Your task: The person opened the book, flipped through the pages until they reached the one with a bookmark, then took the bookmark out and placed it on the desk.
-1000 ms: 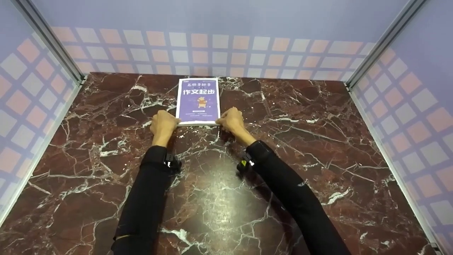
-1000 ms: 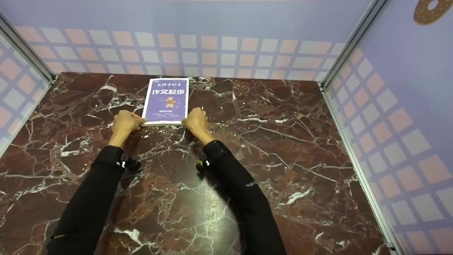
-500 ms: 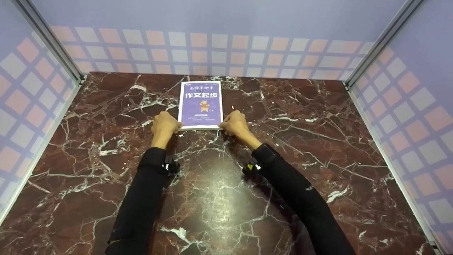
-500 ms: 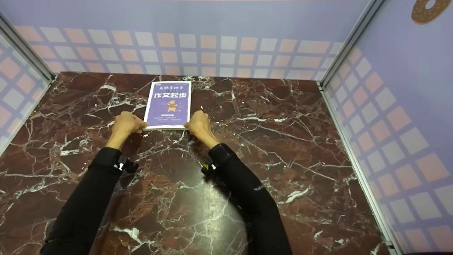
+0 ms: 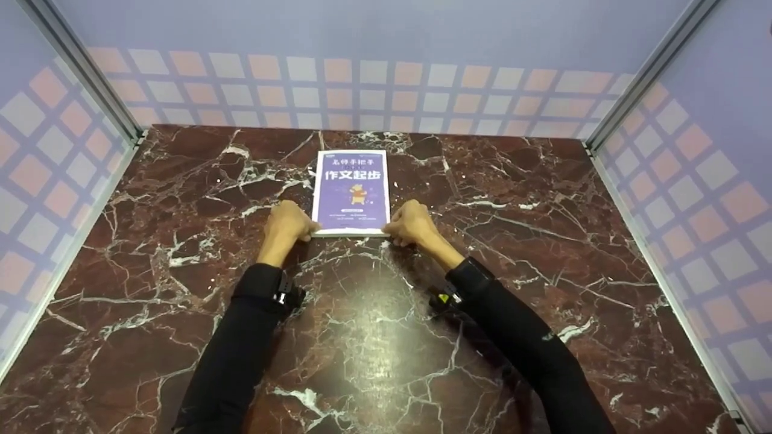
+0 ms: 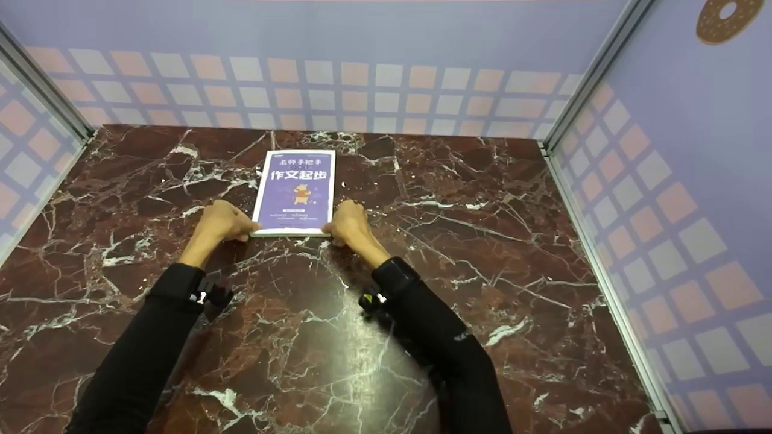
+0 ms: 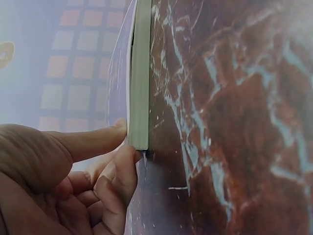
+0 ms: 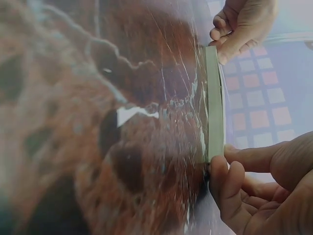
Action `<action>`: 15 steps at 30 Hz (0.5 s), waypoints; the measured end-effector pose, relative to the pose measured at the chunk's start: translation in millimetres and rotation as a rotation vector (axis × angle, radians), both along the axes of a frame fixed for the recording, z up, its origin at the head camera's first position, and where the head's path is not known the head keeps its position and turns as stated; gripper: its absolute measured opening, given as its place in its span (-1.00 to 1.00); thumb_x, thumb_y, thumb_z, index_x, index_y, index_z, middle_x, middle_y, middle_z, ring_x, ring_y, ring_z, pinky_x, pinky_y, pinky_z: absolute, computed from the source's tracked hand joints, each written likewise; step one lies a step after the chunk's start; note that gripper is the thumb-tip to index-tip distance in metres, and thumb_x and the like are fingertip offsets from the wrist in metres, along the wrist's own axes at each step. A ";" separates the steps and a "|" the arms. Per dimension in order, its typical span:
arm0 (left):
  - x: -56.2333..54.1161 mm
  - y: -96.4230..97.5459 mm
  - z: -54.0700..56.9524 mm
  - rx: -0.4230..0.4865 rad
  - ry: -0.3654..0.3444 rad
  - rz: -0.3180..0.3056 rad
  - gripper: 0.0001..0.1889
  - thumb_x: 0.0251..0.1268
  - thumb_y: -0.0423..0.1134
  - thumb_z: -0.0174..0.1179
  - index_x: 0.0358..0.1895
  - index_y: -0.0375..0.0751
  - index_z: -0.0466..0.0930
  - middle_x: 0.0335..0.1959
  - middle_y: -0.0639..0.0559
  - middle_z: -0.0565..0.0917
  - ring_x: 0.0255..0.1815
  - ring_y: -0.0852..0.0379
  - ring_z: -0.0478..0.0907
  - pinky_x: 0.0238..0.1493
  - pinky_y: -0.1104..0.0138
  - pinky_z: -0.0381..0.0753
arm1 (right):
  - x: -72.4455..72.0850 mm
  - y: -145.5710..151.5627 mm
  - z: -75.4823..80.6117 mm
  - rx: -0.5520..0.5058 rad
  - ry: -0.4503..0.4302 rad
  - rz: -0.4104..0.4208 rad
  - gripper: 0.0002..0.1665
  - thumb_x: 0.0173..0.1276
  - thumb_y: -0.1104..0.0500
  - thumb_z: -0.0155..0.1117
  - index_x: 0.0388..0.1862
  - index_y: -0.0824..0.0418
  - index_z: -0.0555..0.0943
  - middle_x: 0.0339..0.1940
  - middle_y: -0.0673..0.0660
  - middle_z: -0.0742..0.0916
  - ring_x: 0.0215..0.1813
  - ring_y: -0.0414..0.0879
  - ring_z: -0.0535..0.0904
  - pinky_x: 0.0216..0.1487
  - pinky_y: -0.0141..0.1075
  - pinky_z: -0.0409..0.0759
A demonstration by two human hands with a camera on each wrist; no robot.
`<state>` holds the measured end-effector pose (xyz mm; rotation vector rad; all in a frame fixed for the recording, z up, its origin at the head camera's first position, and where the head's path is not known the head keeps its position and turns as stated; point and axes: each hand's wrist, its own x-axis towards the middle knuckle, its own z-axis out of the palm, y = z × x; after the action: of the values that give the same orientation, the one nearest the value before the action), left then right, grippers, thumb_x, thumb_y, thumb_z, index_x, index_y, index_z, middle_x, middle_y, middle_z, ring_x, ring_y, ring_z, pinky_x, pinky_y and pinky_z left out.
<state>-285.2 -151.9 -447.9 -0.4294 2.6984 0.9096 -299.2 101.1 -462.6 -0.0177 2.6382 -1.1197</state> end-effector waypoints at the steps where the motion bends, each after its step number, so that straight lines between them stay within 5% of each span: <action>1: 1.4 0.7 0.2 -0.001 -0.006 -0.009 -0.68 0.21 -0.13 0.51 -0.21 -0.34 0.72 -0.63 0.05 0.70 -0.32 -0.07 0.73 0.05 0.04 0.63 | 1.9 2.0 -0.1 0.003 -0.001 0.010 -0.86 0.28 0.25 0.53 -0.37 0.35 0.79 -0.60 0.21 0.76 -0.72 -0.17 0.58 -0.59 -0.31 0.67; 10: 12.1 15.1 0.8 -0.047 -0.031 -0.081 -0.56 0.16 -0.10 0.53 -0.12 -0.44 0.69 -0.64 0.05 0.71 -0.40 0.02 0.78 0.07 0.04 0.67 | 19.4 26.0 0.1 -0.056 -0.005 0.075 -0.86 0.28 0.31 0.50 -0.42 0.39 0.74 -0.60 0.22 0.75 -0.71 -0.16 0.59 -0.64 -0.34 0.64; 15: 19.4 23.7 2.8 -0.095 -0.050 -0.173 -0.46 0.16 -0.10 0.53 -0.04 -0.56 0.64 -0.37 -0.22 0.79 -0.50 0.11 0.77 0.12 0.10 0.65 | 29.3 39.0 1.6 -0.061 -0.045 0.101 -0.85 0.28 0.31 0.50 -0.45 0.37 0.72 -0.64 0.19 0.73 -0.72 -0.18 0.59 -0.63 -0.32 0.65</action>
<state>-265.8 -128.2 -445.1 -0.2287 2.6908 0.7159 -269.8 140.1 -460.9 -0.1352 2.5324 -1.1526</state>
